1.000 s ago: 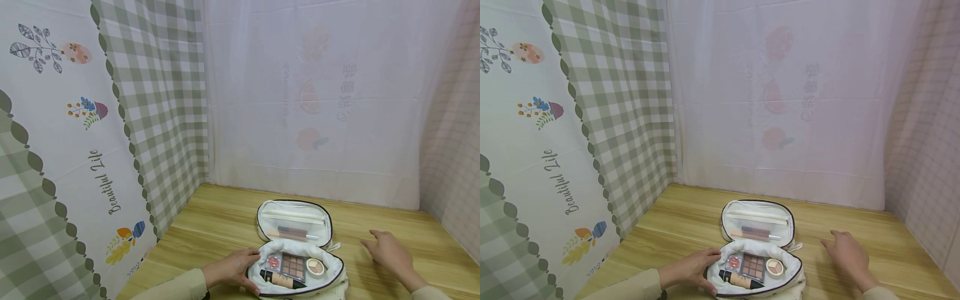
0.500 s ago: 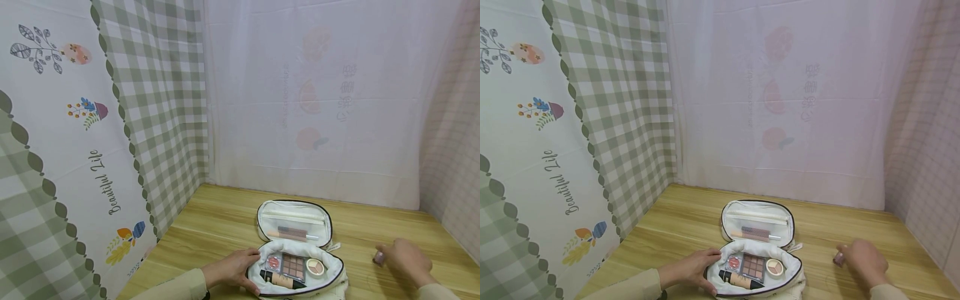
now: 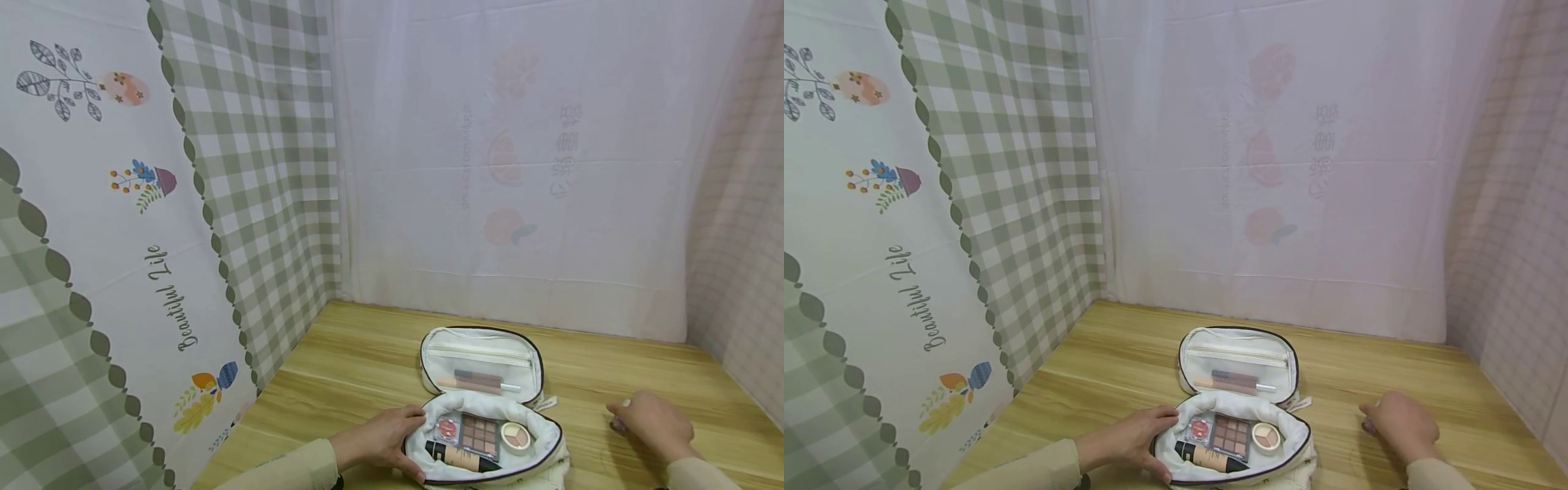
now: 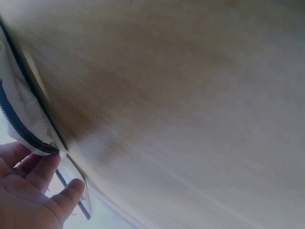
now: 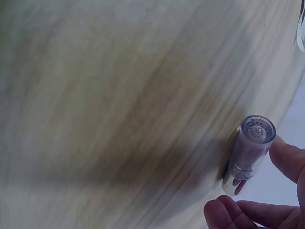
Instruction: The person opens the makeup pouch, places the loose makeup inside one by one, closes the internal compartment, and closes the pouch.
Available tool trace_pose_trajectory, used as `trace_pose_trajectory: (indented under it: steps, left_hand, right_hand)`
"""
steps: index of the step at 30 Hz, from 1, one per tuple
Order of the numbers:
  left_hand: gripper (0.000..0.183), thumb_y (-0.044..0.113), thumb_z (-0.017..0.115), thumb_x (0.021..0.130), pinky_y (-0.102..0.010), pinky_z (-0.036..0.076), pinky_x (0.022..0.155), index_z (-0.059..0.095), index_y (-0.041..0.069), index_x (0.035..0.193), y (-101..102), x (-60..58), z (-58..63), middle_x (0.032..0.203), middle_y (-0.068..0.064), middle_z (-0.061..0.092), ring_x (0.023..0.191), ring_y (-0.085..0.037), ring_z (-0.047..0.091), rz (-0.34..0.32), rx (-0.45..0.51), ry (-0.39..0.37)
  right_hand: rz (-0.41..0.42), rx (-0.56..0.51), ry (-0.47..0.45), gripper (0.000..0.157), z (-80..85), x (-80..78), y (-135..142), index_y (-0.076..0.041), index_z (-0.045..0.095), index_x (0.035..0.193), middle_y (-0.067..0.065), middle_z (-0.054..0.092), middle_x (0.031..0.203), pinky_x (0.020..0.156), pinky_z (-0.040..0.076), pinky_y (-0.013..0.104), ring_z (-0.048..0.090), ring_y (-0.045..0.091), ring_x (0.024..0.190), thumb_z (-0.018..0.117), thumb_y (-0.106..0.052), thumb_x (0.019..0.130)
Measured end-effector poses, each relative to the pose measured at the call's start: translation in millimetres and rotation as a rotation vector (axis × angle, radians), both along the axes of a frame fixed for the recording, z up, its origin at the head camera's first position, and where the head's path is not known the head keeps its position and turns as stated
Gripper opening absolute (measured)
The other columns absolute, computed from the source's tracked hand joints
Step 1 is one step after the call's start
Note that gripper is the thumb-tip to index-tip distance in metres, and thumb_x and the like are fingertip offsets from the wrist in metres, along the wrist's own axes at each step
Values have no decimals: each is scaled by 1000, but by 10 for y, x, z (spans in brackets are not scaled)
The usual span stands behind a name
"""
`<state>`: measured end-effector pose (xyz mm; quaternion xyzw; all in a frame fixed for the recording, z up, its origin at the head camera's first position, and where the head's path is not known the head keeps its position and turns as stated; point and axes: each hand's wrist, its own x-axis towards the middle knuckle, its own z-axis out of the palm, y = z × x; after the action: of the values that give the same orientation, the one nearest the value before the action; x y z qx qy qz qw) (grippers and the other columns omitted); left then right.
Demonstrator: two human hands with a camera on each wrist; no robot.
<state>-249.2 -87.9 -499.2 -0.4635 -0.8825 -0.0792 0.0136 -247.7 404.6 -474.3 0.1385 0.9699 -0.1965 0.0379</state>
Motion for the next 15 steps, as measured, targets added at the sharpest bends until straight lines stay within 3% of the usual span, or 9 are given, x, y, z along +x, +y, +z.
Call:
trace_pose_trajectory:
  steps: [9, 13, 15]
  left_hand:
    - [94, 63, 78, 74, -31, 43, 101, 52, 1, 141, 2, 0, 5, 141, -7, 49, 124, -15, 51, 3, -4, -2]
    - [95, 63, 78, 74, -31, 43, 101, 52, 1, 142, 8, 1, 7, 141, -6, 49, 125, -15, 51, 8, -7, -11]
    - [96, 63, 78, 74, -31, 43, 101, 51, 1, 142, 9, 1, 5, 141, -6, 49, 125, -15, 51, 9, -6, -14]
  right_hand:
    - [19, 39, 10, 42, -43, -67, -13, -7, 56, 66, 21, 55, 76, 58, 48, 49, 53, 31, 71, 61, -40, 92]
    - [85, 53, 51, 22, -58, -72, -16, -1, 59, 83, 22, 56, 80, 56, 46, 49, 52, 32, 71, 61, -23, 85]
    - [119, 65, 78, 22, -65, -69, -15, 2, 60, 94, 24, 58, 84, 55, 45, 49, 53, 33, 72, 59, -16, 82]
